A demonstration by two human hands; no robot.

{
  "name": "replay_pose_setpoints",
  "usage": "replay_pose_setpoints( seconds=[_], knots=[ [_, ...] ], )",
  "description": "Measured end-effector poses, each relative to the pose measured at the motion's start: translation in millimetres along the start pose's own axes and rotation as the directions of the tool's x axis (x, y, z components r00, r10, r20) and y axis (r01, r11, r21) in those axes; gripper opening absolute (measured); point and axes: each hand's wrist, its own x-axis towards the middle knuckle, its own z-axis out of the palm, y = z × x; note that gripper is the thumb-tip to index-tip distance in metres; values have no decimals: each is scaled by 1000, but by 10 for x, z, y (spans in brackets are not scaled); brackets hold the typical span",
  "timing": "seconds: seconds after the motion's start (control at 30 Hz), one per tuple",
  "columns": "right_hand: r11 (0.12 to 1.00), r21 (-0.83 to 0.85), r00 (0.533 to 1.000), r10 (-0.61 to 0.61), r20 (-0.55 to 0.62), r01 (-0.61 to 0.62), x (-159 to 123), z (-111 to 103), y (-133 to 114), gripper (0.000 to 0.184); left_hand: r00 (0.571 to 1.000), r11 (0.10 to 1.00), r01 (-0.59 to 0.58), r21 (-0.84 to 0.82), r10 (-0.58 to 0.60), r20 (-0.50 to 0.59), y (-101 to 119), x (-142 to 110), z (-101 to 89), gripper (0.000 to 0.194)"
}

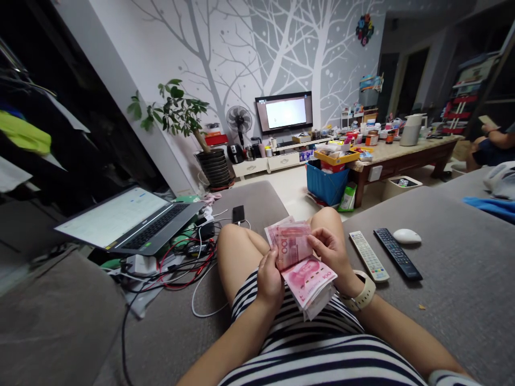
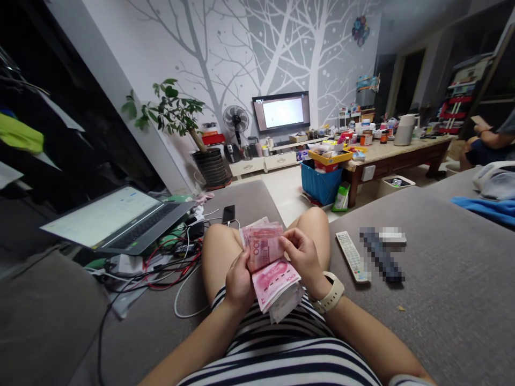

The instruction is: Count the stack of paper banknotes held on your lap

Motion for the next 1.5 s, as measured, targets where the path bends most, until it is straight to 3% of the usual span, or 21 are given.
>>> replay_pose_setpoints(
  seconds=[0.47,0.8,1.1,1.5],
  knots=[
    [999,-18,999,-44,13,45,-19,-11,-10,23,999,1000,6,3,-6,52,100,-68,83,31],
    [998,6,997,-62,36,62,-61,5,-77,21,998,991,-70,118,70,7,169,-84,94,30],
    [1000,27,1000,7,22,-8,-76,1,-78,22,990,1000,-3,15,1,141,133,-60,70,35],
    [1000,30,1000,4,24,-5,-85,37,-142,27,992,999,27,-38,-22,125,175,-88,126,35]
  ],
)
